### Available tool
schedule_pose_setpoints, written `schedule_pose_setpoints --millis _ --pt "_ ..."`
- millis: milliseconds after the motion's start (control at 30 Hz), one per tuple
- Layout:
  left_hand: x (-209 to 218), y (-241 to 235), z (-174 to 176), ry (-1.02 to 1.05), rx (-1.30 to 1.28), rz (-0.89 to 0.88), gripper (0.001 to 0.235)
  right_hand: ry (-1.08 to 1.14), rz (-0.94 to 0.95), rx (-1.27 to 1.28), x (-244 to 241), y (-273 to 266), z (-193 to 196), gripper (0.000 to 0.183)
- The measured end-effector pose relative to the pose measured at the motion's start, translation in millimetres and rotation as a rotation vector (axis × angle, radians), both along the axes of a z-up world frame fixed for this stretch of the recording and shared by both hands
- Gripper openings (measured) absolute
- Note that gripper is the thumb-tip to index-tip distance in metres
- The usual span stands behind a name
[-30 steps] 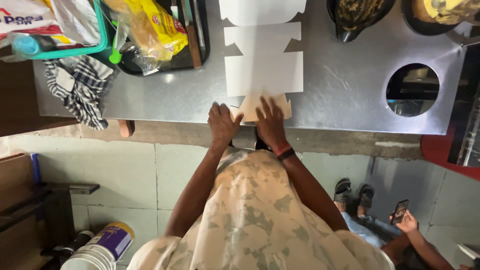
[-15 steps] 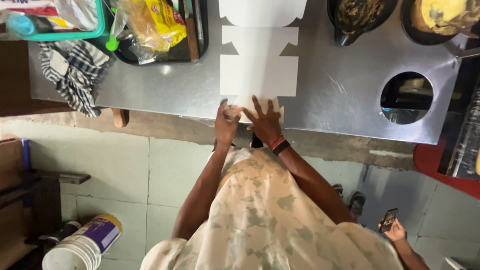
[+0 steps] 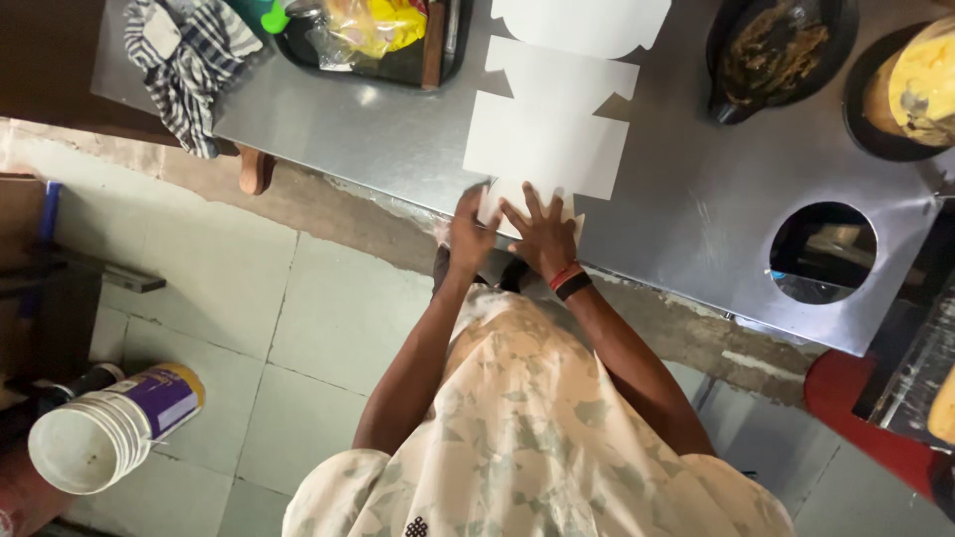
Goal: The person assembles two flat-packed cardboard boxes on a stainless steel countertop. They fold the flaps, tuck tabs, and press the sides to form each box, then place the completed boxes on the counter.
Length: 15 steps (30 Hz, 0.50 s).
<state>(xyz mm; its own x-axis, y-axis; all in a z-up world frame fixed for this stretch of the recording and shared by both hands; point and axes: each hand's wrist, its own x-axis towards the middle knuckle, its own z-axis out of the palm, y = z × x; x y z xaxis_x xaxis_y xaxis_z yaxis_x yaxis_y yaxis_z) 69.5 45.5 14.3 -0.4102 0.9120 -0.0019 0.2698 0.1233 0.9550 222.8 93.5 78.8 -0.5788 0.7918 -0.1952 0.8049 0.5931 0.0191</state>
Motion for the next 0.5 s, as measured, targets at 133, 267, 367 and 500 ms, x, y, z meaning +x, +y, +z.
schedule_pose_setpoints --millis 133,267,367,500 --pt "11.4 -2.8 23.2 0.205 -0.080 -0.149 0.066 -0.067 -0.042 -0.077 -8.7 0.6 3.5 0.112" --pt "18.0 -3.8 22.7 0.258 0.082 -0.113 0.060 -0.051 -0.001 -0.138 -6.8 2.2 7.0 0.118" --pt "20.5 -3.3 17.5 0.307 0.141 -0.142 0.066 0.084 0.080 -0.096 7.7 9.8 10.2 0.107" --pt "19.0 -6.3 7.5 0.244 0.046 -0.229 0.075 0.126 0.139 -0.172 19.0 21.0 3.3 0.081"
